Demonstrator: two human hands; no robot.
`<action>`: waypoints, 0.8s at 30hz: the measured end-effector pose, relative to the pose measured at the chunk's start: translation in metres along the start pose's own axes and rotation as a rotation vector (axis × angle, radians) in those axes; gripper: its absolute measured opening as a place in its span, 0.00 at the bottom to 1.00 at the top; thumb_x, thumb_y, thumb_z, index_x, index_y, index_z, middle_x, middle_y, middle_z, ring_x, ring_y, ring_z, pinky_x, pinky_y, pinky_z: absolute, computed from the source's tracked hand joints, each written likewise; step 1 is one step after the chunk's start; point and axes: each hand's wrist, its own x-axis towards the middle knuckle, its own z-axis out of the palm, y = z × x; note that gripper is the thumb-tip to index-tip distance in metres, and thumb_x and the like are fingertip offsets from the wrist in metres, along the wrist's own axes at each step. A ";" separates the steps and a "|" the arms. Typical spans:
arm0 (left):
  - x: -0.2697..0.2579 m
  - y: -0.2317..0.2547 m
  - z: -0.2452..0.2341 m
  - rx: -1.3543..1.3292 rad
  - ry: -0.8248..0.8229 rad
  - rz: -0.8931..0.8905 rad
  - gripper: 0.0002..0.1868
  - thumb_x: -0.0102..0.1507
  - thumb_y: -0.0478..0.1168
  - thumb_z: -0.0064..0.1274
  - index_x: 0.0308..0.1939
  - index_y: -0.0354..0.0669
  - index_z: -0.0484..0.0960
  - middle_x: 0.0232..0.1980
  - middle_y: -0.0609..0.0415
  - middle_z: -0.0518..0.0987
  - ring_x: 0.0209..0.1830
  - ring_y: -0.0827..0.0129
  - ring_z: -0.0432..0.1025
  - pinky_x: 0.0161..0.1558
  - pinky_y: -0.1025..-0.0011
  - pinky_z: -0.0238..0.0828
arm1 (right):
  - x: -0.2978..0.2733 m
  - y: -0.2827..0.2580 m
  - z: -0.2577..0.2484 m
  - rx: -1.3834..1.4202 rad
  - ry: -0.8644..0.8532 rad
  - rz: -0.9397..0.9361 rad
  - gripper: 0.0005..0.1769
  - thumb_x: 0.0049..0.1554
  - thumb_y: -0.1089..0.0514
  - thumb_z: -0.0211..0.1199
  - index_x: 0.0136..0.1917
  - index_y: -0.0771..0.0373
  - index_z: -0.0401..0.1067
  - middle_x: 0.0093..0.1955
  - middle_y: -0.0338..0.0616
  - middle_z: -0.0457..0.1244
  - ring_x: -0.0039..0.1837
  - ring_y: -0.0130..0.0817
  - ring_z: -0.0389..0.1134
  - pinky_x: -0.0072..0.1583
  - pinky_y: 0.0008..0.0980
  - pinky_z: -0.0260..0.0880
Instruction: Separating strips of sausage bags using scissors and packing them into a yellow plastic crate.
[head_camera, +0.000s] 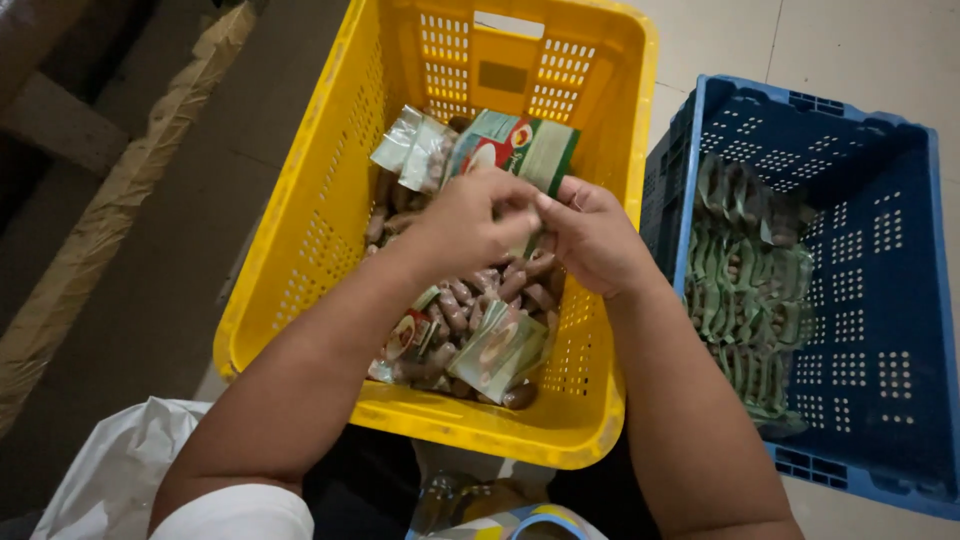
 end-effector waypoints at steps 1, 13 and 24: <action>-0.001 0.007 -0.004 -0.100 0.043 -0.115 0.13 0.59 0.42 0.62 0.47 0.47 0.87 0.40 0.54 0.83 0.43 0.67 0.78 0.49 0.68 0.76 | -0.001 0.001 0.001 -0.054 0.027 -0.001 0.19 0.63 0.65 0.60 0.65 0.74 0.68 0.45 0.52 0.69 0.36 0.39 0.75 0.41 0.37 0.81; -0.001 0.015 -0.010 -0.155 0.090 -0.285 0.12 0.60 0.47 0.64 0.44 0.48 0.88 0.32 0.58 0.84 0.33 0.75 0.76 0.38 0.74 0.74 | -0.003 0.003 0.007 -0.345 0.252 -0.119 0.09 0.60 0.59 0.70 0.49 0.66 0.75 0.38 0.44 0.68 0.36 0.29 0.71 0.36 0.35 0.79; 0.028 -0.020 0.013 -0.209 0.294 -0.257 0.03 0.61 0.40 0.57 0.34 0.51 0.86 0.23 0.61 0.77 0.24 0.75 0.74 0.29 0.75 0.69 | -0.007 -0.017 0.001 -0.262 0.430 -0.221 0.13 0.62 0.48 0.67 0.43 0.59 0.73 0.33 0.43 0.66 0.32 0.32 0.72 0.34 0.29 0.78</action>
